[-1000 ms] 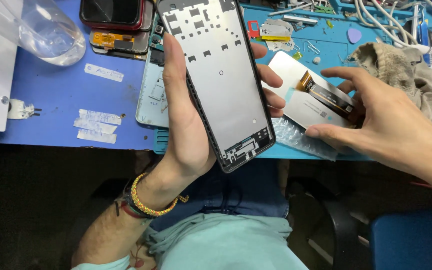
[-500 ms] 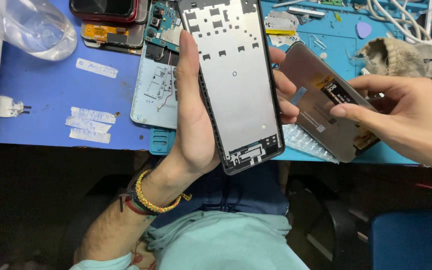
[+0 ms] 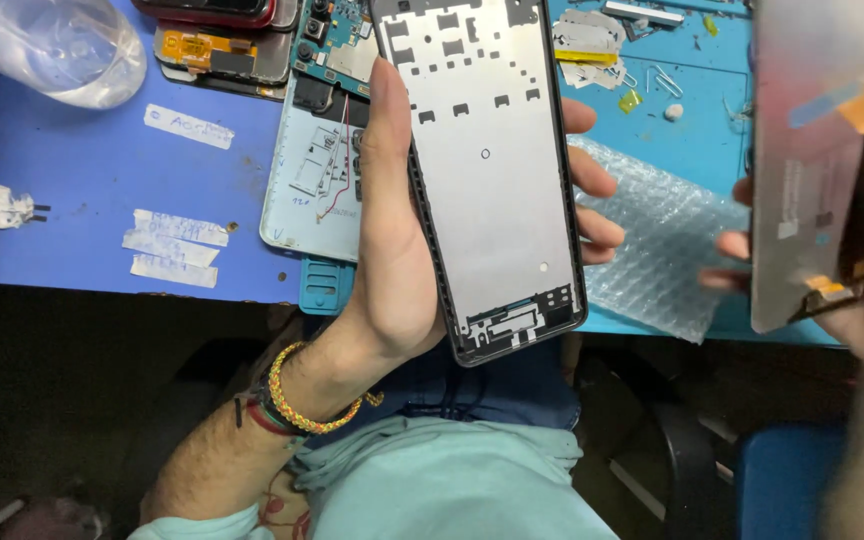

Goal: Repairing a mobile phone by assembling internal components and connecting ribbon cables

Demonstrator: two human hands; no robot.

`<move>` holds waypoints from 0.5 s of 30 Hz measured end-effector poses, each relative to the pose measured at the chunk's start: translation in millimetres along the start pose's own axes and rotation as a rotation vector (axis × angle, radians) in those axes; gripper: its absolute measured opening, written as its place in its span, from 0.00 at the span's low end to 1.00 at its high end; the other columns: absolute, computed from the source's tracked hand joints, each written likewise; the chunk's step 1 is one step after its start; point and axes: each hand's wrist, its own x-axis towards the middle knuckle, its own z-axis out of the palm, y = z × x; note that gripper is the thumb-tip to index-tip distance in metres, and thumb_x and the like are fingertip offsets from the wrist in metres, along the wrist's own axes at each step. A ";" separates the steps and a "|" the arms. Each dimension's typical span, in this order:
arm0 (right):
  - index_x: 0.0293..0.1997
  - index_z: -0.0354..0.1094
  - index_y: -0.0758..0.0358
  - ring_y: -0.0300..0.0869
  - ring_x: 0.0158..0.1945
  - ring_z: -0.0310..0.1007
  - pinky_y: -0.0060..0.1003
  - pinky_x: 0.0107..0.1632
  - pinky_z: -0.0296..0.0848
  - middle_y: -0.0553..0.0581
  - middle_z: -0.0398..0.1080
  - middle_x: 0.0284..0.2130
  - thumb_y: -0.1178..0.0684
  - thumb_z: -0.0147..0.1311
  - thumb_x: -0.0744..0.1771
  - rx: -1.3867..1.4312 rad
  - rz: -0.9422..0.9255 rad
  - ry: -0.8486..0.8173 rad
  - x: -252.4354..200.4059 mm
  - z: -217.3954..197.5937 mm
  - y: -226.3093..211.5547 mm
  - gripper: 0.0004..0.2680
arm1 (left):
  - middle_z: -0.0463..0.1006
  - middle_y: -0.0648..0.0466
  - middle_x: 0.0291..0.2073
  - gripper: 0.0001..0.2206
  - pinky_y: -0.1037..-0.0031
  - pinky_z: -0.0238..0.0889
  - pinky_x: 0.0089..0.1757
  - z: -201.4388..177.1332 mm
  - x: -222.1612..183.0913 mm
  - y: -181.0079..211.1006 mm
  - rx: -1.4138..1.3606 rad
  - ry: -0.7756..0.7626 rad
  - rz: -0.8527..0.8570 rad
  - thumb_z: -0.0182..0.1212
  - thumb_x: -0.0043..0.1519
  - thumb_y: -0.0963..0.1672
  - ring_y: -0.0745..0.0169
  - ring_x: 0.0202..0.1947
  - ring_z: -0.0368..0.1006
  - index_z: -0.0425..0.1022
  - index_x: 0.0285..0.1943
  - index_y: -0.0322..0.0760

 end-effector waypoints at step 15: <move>0.83 0.49 0.61 0.45 0.50 0.65 0.36 0.45 0.69 0.66 0.62 0.70 0.36 0.93 0.65 -0.320 -0.284 0.054 -25.1 118.8 63.3 0.47 | 0.81 0.39 0.40 0.41 0.57 0.75 0.44 14.2 -0.7 -4.8 0.081 0.070 0.030 0.43 0.64 0.65 0.47 0.36 0.81 0.74 0.59 0.23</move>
